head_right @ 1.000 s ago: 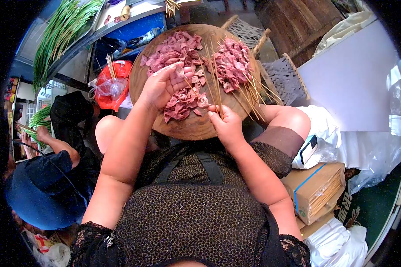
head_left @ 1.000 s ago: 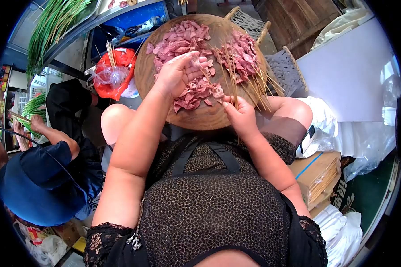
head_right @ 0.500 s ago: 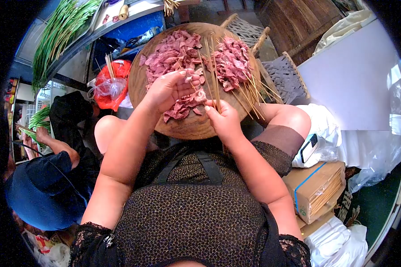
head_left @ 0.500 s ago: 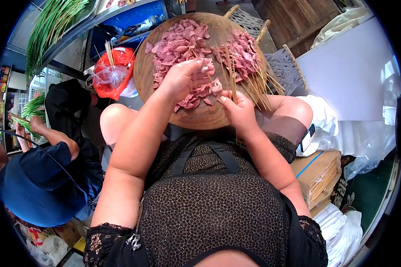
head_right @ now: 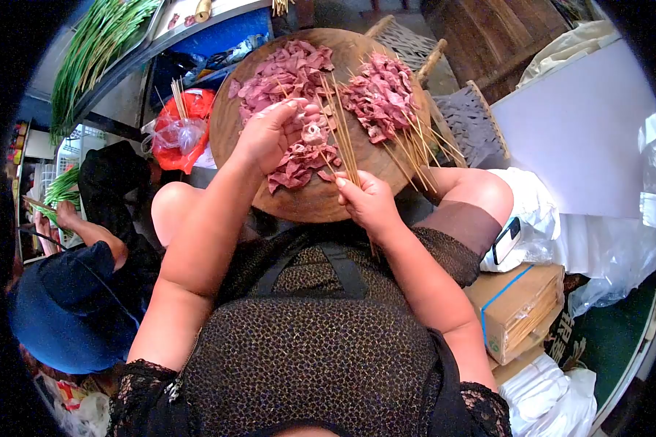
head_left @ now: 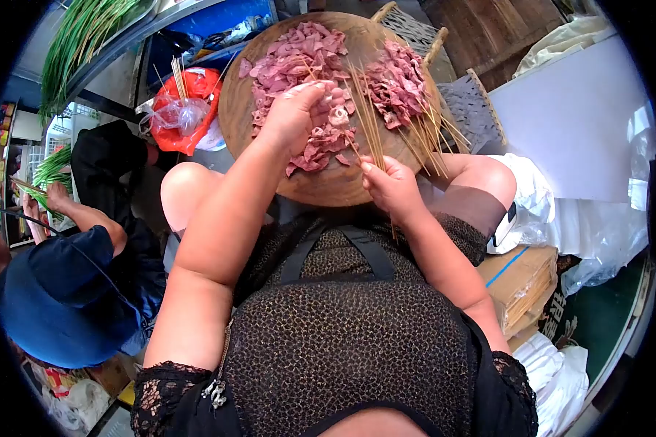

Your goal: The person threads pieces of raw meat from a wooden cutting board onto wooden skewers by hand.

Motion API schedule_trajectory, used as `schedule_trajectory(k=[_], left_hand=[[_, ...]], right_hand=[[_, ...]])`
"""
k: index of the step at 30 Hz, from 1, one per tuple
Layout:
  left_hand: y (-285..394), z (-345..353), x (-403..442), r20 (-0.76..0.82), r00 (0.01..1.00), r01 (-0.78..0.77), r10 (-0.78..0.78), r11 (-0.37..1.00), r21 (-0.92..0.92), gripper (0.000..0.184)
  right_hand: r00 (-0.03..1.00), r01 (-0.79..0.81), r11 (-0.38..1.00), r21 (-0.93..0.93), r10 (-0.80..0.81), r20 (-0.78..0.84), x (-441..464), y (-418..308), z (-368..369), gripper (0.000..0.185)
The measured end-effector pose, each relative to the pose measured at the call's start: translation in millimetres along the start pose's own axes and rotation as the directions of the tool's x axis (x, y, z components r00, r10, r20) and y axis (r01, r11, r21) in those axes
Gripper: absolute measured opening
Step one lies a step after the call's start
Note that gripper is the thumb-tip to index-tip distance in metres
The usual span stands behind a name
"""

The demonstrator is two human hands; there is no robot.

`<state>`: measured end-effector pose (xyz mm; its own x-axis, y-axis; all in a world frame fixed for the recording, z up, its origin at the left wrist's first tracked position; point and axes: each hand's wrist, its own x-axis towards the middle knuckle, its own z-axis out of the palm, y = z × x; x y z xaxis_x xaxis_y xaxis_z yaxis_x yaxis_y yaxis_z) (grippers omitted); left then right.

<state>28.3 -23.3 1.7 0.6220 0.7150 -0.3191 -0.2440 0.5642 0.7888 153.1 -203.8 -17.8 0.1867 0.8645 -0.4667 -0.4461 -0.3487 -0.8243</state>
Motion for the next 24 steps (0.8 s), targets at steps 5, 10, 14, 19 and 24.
schedule_trajectory(k=[5, 10, 14, 19, 24], left_hand=[[9, 3, -2, 0.079, 0.996, -0.046, 0.034, 0.986, 0.158, 0.029], [13, -23, 8, 0.232, 0.956, -0.291, 0.178, 0.494, 0.820, 0.018], [2, -24, -5, 0.476, 0.876, -0.468, 0.079, -0.108, 0.877, 0.024], [-7, -34, -2, 0.300, 0.954, -0.300, -0.013, -0.069, 0.951, 0.018], [10, -30, 1, 0.210, 0.977, -0.202, -0.029, 0.182, 0.962, 0.019]], right_hand=[[0.993, 0.095, 0.995, -0.017, -0.096, -0.065, 6, -9, -1, 0.019], [0.987, 0.133, 0.991, -0.004, -0.133, -0.086, -3, -27, -6, 0.019], [0.986, 0.131, 0.991, 0.029, -0.127, -0.108, -6, -23, -13, 0.018], [0.993, 0.075, 0.997, 0.029, -0.072, -0.099, -8, -17, -13, 0.018], [0.992, 0.082, 0.996, 0.028, -0.079, -0.094, -13, -16, -17, 0.017]])
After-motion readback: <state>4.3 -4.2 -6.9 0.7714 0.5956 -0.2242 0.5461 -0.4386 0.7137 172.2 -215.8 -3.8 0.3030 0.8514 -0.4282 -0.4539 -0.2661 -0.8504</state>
